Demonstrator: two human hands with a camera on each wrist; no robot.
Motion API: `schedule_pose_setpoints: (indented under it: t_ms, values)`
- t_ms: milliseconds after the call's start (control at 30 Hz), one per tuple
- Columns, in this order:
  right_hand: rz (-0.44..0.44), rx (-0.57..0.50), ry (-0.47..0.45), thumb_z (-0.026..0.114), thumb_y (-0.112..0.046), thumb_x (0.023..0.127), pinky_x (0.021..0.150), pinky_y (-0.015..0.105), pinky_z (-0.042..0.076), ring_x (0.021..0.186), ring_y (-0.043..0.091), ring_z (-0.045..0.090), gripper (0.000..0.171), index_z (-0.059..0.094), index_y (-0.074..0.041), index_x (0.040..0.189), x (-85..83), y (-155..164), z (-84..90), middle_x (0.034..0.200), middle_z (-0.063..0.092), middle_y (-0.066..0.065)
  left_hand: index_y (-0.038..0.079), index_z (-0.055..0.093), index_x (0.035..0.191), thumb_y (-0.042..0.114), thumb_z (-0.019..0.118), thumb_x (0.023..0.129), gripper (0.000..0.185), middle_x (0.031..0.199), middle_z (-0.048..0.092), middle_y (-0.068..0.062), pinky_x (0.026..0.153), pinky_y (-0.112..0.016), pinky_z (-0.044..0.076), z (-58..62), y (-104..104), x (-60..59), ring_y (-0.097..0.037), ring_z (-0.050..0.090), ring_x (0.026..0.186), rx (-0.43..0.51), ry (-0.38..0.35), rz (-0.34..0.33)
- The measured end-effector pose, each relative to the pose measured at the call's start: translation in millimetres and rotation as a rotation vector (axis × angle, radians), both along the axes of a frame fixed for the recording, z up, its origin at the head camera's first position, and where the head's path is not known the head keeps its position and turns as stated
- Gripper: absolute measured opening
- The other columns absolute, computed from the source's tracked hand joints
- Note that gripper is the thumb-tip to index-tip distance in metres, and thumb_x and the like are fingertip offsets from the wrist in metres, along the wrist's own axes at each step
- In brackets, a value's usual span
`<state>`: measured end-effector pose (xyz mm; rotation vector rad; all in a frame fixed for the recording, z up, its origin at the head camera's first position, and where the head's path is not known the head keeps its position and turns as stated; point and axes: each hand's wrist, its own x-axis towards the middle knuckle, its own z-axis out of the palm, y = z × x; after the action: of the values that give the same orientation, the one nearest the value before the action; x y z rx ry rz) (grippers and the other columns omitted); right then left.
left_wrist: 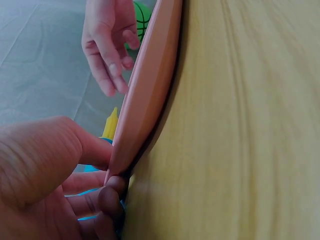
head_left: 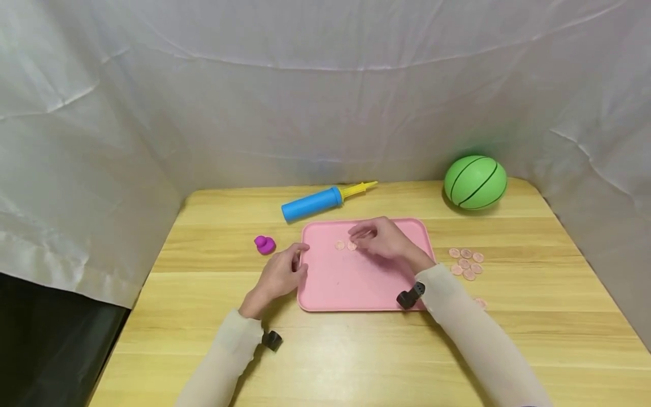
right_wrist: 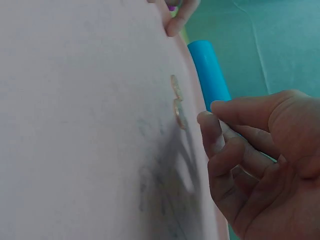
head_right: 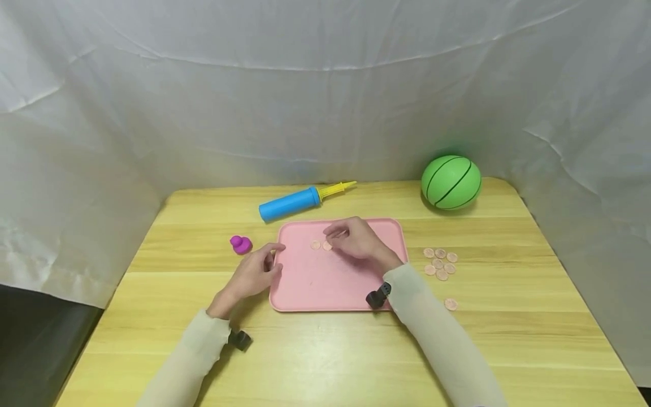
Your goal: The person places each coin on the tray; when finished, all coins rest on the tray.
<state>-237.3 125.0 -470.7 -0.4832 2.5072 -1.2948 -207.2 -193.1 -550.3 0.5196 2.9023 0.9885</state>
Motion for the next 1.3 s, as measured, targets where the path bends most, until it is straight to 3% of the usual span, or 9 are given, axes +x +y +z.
schedule_pose_setpoints:
  t_ms: [133,400,633,867,1100,1300]
  values:
    - [-0.026,-0.026,-0.009,0.07,-0.008,0.101,0.068,0.025,0.054,0.09,0.023,0.07,0.031,0.077,-0.004,0.132,3.0,10,6.9,0.124,0.08,0.017,0.013,0.065,0.146,0.021,0.073,0.1,0.047,0.074,0.056,0.006,0.056,-0.024,0.039,-1.2,1,2.2,-0.008,0.049,0.063,0.013,-0.002,-0.002]
    - [-0.06,-0.002,0.085,0.072,-0.007,0.1,0.075,0.024,0.056,0.095,0.026,0.073,0.031,0.076,-0.001,0.131,12.4,54,23.1,0.127,0.079,0.02,0.014,0.064,0.146,0.022,0.073,0.1,0.048,0.073,0.056,0.007,0.055,-0.024,0.038,-1.8,-1,1.2,-0.008,0.049,0.062,0.015,-0.006,0.004]
    - [-0.135,0.067,0.099,0.075,-0.013,0.101,0.078,0.025,0.054,0.098,0.024,0.069,0.031,0.076,-0.004,0.131,21.7,89,30.7,0.125,0.079,0.018,0.016,0.065,0.146,0.024,0.073,0.1,0.048,0.072,0.055,0.008,0.054,-0.024,0.038,-2.9,-6,-1.2,-0.008,0.049,0.061,0.01,-0.009,0.013]
    - [-0.182,0.094,0.079,0.076,-0.014,0.101,0.072,0.025,0.057,0.098,0.025,0.069,0.032,0.076,-0.003,0.131,26.5,115,29.2,0.125,0.078,0.02,0.015,0.065,0.146,0.023,0.074,0.099,0.049,0.073,0.056,0.007,0.055,-0.024,0.038,-1.1,-6,-0.6,-0.009,0.05,0.063,0.023,-0.02,0.016]
    - [-0.224,0.135,0.09,0.079,-0.015,0.099,0.068,0.025,0.058,0.09,0.015,0.071,0.032,0.076,-0.002,0.129,34.1,143,24.3,0.119,0.08,0.02,0.014,0.065,0.146,0.021,0.072,0.1,0.048,0.075,0.057,0.006,0.058,-0.024,0.039,7.9,1,2.7,-0.01,0.051,0.066,0.015,-0.02,0.01]
    - [-0.218,0.157,0.089,0.08,-0.013,0.098,0.072,0.022,0.057,0.085,0.01,0.072,0.035,0.074,0.003,0.129,39.5,165,18.2,0.116,0.08,0.022,0.015,0.065,0.146,0.02,0.073,0.099,0.048,0.076,0.057,0.006,0.058,-0.024,0.039,8.7,4,2.5,-0.01,0.051,0.066,0.009,-0.033,0.018]
